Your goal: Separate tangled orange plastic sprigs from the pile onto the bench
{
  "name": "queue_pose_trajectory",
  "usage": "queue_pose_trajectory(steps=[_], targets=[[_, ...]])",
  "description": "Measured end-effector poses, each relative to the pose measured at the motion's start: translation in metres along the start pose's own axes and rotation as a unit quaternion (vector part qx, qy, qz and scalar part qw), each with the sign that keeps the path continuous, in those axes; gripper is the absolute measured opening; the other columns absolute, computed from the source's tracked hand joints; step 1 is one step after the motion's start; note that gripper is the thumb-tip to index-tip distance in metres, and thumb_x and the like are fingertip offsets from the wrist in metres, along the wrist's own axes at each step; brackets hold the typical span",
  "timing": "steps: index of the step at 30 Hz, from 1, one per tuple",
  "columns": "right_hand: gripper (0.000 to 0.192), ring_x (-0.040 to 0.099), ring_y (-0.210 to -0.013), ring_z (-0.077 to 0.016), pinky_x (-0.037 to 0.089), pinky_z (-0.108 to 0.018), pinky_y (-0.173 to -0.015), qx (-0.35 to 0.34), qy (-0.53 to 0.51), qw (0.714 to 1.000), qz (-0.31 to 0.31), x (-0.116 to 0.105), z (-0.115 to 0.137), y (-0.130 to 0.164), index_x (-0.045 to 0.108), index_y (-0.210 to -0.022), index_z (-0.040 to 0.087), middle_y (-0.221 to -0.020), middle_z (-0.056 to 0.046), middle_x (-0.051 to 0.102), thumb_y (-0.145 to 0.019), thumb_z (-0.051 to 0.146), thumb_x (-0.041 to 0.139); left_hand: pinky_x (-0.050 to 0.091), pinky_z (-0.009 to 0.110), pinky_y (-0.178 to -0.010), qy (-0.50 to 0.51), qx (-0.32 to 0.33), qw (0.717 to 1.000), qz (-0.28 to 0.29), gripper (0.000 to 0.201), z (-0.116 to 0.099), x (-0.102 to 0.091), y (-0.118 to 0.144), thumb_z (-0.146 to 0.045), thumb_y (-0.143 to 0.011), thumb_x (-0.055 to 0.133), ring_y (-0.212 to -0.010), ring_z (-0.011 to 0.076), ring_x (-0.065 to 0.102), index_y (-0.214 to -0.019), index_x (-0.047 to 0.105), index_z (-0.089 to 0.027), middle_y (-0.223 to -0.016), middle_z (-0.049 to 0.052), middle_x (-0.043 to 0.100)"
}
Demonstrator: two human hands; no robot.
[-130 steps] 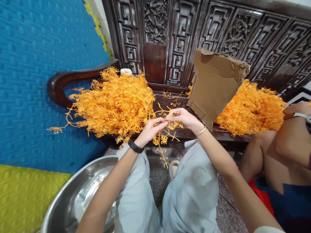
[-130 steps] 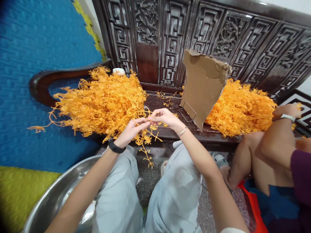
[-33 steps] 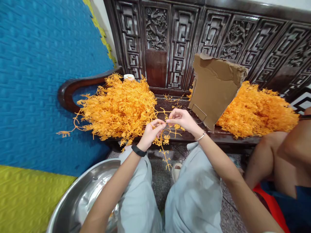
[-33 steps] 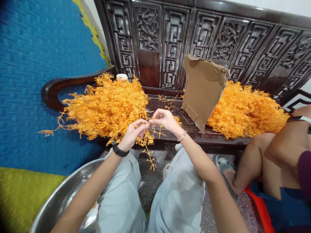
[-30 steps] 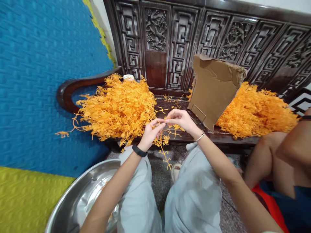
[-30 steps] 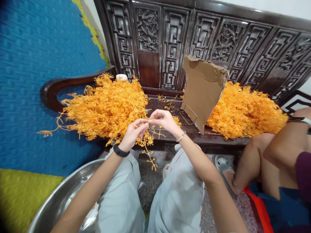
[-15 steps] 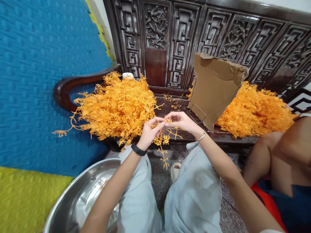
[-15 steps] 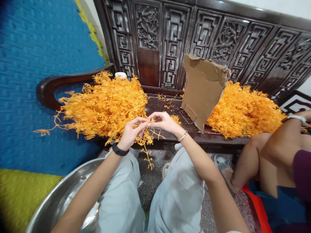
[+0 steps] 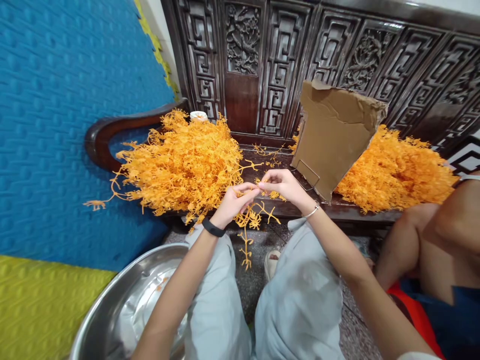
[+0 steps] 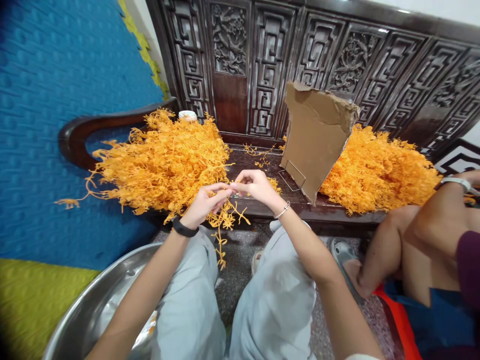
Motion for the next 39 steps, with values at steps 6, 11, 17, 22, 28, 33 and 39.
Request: queue_pose_trajectory(steps=[6,11,17,22,28,33,39], targets=[[0.018,0.059,-0.055,-0.0091,0.047,-0.022,-0.059,0.047,-0.168,0.979,0.109,0.024,-0.003,0.005,0.059,-0.066,0.012,-0.062,0.0,0.063,-0.07,0.027,0.068,0.021,0.013,-0.029,0.125,-0.023,0.991,0.051,0.021,0.0,0.01,0.005,-0.034,-0.071,0.067,-0.032,0.0003,0.023,-0.076,0.062,-0.014,-0.044,-0.008,0.041],[0.016,0.058,-0.057,-0.0083,0.047,-0.021,-0.061,0.06,-0.301,0.94,0.149,0.044,-0.005,0.006,0.058,-0.065,0.012,-0.063,0.0,0.06,-0.071,0.023,0.067,0.025,0.01,-0.03,0.237,-0.021,0.97,0.051,0.021,0.0,0.012,0.004,-0.031,-0.067,0.07,-0.031,-0.0016,0.03,-0.069,0.06,-0.013,-0.051,-0.004,0.055],[0.015,0.047,-0.049,-0.0037,0.043,-0.015,-0.051,0.087,-0.454,0.884,0.072,0.063,-0.02,0.002,0.056,-0.064,0.013,-0.06,0.002,0.054,-0.078,0.016,0.056,0.031,0.009,-0.03,0.332,-0.066,0.941,0.024,0.021,0.006,0.006,0.004,-0.024,-0.061,0.073,-0.036,0.0031,0.048,-0.065,0.055,-0.013,-0.052,-0.003,0.059],[0.03,0.041,-0.045,-0.0031,0.042,-0.014,-0.047,0.133,-0.526,0.839,0.048,0.08,-0.027,0.007,0.054,-0.065,0.013,-0.058,0.001,0.051,-0.089,0.013,0.037,0.034,0.01,-0.032,0.315,-0.072,0.946,0.021,0.02,0.008,-0.005,0.005,-0.021,-0.06,0.073,-0.041,0.0076,0.056,-0.063,0.055,-0.013,-0.054,0.0,0.063],[0.029,0.043,-0.048,-0.0041,0.046,-0.015,-0.053,0.11,-0.608,0.785,0.045,0.07,-0.005,0.006,0.047,-0.066,0.016,-0.056,0.004,0.042,-0.093,0.017,0.035,0.022,0.01,-0.029,0.32,-0.055,0.931,0.167,0.011,0.002,0.029,0.02,-0.021,-0.066,0.07,-0.026,-0.0012,0.016,-0.072,0.061,-0.017,-0.034,-0.012,0.03],[0.022,0.047,-0.053,-0.0035,0.046,-0.014,-0.059,0.017,-0.566,0.822,-0.057,0.004,0.0,-0.013,0.048,-0.07,0.019,-0.062,0.005,0.047,-0.091,0.019,0.042,0.024,0.013,-0.034,0.156,-0.085,0.94,0.29,0.033,0.011,0.075,0.031,-0.027,-0.073,0.066,-0.032,0.0015,0.031,-0.103,0.06,-0.014,-0.04,-0.009,0.04],[0.01,0.05,-0.056,-0.0035,0.047,-0.015,-0.067,0.017,-0.403,0.9,-0.166,-0.07,-0.042,-0.04,0.052,-0.073,0.02,-0.065,0.005,0.053,-0.082,0.023,0.057,0.029,0.015,-0.037,0.112,-0.062,0.966,0.222,0.041,0.008,0.061,0.014,-0.03,-0.074,0.064,-0.035,0.0029,0.038,-0.111,0.057,-0.015,-0.046,-0.007,0.049]])
Point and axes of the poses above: each hand's wrist, its own y-axis away from the middle knuckle, its own x-axis out of the palm, z = x × y, the point moved 10 cm from there along -y, towards the middle knuckle
